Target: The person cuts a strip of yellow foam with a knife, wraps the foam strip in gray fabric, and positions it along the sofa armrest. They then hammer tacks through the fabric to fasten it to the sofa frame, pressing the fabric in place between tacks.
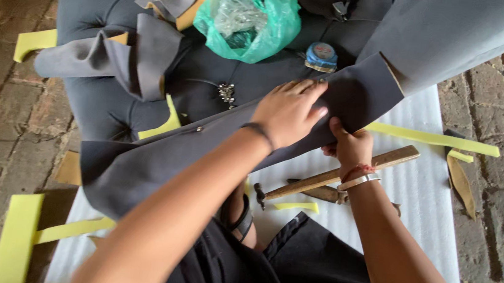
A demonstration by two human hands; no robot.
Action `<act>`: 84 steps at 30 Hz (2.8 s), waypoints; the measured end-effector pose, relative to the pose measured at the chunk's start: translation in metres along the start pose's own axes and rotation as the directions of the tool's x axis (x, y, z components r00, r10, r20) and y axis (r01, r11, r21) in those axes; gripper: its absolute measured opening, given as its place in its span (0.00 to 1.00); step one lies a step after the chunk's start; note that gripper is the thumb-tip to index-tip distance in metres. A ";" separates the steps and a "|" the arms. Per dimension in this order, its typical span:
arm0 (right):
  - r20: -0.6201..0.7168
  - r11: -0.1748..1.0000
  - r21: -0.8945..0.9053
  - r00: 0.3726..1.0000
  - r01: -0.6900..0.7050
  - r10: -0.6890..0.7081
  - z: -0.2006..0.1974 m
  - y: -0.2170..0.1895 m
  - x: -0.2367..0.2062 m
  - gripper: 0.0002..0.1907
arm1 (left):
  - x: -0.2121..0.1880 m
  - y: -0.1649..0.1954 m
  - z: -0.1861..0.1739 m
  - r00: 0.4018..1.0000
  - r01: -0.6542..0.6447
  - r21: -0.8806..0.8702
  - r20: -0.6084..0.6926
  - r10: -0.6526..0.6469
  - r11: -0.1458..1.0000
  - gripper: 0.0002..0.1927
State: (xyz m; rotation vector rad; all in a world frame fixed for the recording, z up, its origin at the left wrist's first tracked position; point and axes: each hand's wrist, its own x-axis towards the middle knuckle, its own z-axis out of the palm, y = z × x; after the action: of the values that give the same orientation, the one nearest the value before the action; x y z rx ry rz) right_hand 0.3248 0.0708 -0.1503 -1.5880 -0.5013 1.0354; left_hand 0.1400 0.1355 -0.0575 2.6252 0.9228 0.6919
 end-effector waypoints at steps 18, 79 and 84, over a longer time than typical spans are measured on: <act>0.446 0.267 -0.651 0.643 0.710 -0.623 -0.066 -0.017 -0.028 0.08 | 0.005 -0.005 0.035 0.997 0.000 0.273 0.080 -0.022 0.962 0.30; 0.433 0.827 -0.332 0.705 -0.454 0.561 -0.026 0.058 -0.328 0.24 | -0.201 -0.053 -0.093 0.996 0.057 0.091 -0.069 -0.051 0.994 0.09; 0.487 0.878 -0.305 0.732 -0.369 0.477 0.003 0.072 -0.328 0.20 | -0.208 -0.068 -0.110 0.810 0.560 -0.292 -0.004 -0.587 0.775 0.08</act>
State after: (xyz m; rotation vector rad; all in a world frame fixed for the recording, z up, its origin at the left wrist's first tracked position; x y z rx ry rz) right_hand 0.1353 -0.2020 -0.1018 -1.5948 -0.6494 1.8822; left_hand -0.0940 0.0635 -0.0630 1.9142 1.4494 0.7139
